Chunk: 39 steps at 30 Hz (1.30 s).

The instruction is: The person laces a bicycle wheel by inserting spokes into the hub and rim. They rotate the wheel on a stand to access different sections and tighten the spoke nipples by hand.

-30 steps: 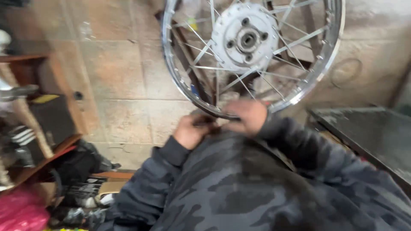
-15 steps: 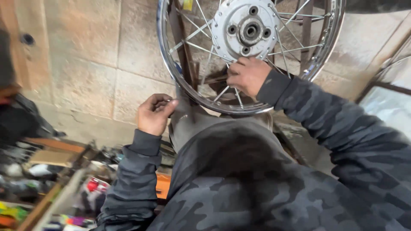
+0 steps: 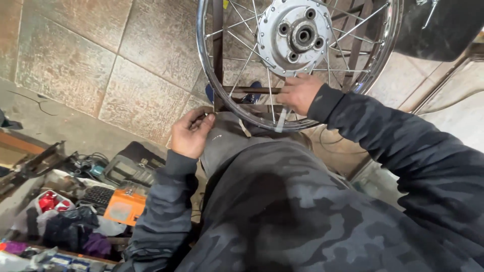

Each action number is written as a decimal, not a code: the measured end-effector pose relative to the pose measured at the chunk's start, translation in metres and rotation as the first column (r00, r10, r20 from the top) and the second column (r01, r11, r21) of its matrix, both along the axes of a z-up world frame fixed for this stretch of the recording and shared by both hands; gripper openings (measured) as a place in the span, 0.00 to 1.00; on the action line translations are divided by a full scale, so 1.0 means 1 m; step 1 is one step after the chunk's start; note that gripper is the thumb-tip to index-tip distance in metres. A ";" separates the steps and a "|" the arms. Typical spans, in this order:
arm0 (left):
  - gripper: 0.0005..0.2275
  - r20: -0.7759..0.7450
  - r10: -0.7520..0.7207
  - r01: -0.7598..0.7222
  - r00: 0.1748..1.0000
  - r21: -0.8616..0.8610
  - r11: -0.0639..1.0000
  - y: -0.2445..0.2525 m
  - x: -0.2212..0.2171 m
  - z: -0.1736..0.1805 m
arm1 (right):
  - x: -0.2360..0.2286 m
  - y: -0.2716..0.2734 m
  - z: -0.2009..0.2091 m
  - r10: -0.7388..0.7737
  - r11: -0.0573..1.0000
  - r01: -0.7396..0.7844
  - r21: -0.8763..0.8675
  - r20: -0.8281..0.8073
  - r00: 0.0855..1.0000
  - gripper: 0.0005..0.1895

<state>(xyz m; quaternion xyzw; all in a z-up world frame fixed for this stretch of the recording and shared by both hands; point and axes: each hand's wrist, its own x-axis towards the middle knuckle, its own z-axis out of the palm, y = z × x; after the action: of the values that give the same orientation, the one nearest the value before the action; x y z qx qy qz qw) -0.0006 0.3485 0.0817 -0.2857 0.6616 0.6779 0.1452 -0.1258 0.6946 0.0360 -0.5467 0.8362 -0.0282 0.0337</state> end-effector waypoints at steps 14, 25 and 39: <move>0.10 -0.046 -0.010 0.007 0.999 -0.063 0.998 -0.016 0.012 -0.005 | -0.035 0.056 0.048 -0.295 0.851 0.493 -0.181 0.613 0.733 0.09; 0.18 0.320 -0.735 0.785 0.597 -0.422 0.454 0.186 -0.068 -0.002 | -0.092 0.017 0.096 -0.161 0.985 0.163 0.049 0.575 0.802 0.11; 0.17 0.060 -0.459 0.463 0.886 -0.147 0.874 0.144 0.045 0.027 | -0.047 0.024 -0.003 0.121 0.979 -0.084 -0.185 0.200 0.972 0.09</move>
<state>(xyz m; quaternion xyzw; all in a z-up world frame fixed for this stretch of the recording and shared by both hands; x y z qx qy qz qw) 0.0443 0.4928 0.1086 -0.1384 0.7600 0.5663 0.2873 -0.1732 0.7183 0.0330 -0.5841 0.7928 -0.1574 0.0751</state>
